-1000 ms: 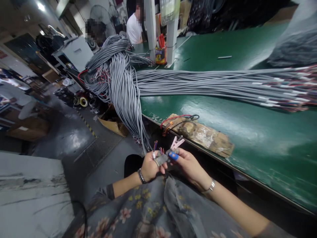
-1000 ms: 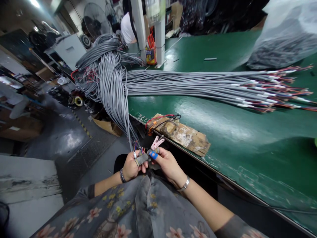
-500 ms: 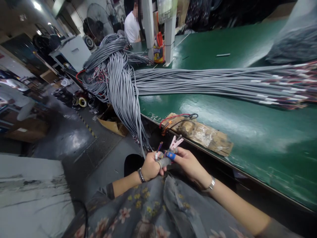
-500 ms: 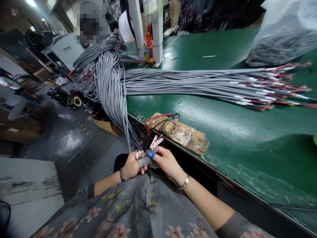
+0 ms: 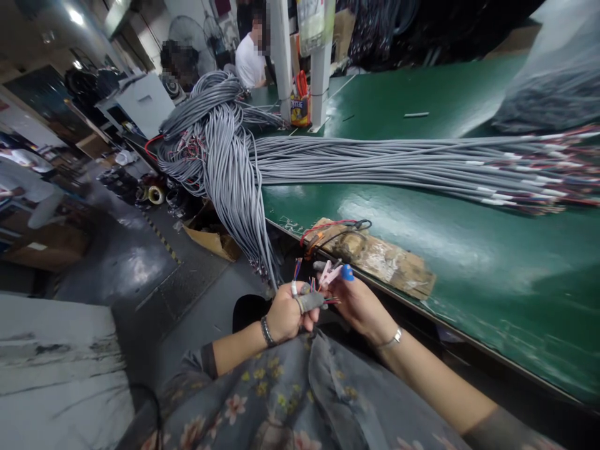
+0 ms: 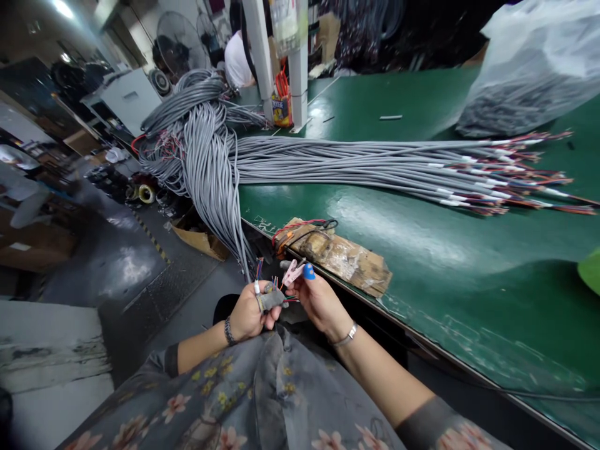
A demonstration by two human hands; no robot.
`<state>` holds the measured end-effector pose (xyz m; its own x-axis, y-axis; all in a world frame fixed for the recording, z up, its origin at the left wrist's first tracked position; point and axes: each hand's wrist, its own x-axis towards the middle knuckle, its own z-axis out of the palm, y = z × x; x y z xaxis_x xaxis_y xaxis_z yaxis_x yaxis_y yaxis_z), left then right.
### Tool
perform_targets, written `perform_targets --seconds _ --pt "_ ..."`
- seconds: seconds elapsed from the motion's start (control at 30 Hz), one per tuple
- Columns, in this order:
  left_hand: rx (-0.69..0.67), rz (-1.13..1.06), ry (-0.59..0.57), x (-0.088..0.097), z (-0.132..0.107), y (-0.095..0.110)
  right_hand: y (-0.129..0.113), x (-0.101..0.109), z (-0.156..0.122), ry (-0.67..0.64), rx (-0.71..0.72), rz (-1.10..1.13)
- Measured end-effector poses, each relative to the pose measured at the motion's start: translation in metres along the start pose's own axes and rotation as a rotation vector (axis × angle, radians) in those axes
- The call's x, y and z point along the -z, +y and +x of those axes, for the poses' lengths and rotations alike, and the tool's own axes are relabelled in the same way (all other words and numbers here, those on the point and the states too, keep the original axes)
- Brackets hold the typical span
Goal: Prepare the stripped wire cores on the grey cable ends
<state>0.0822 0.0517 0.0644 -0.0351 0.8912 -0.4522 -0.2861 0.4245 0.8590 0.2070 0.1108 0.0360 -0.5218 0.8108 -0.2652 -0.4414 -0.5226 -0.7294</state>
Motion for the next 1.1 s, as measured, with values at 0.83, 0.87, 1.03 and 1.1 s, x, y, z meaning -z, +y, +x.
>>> perform_targets --seconds 0.83,0.87,1.03,1.1 --pt "-0.05 0.139 0.072 0.017 0.005 -0.025 0.019 0.032 -0.006 0.073 -0.081 0.077" --pt "-0.057 0.145 0.075 0.017 0.008 -0.027 0.019 0.033 -0.007 0.087 -0.071 0.069" --pt "-0.19 0.14 0.039 0.016 0.018 -0.032 0.017 0.033 -0.014 0.189 -0.013 -0.03" --pt "-0.284 0.181 0.019 0.015 0.017 -0.034 0.016 0.033 -0.019 0.223 0.006 -0.104"
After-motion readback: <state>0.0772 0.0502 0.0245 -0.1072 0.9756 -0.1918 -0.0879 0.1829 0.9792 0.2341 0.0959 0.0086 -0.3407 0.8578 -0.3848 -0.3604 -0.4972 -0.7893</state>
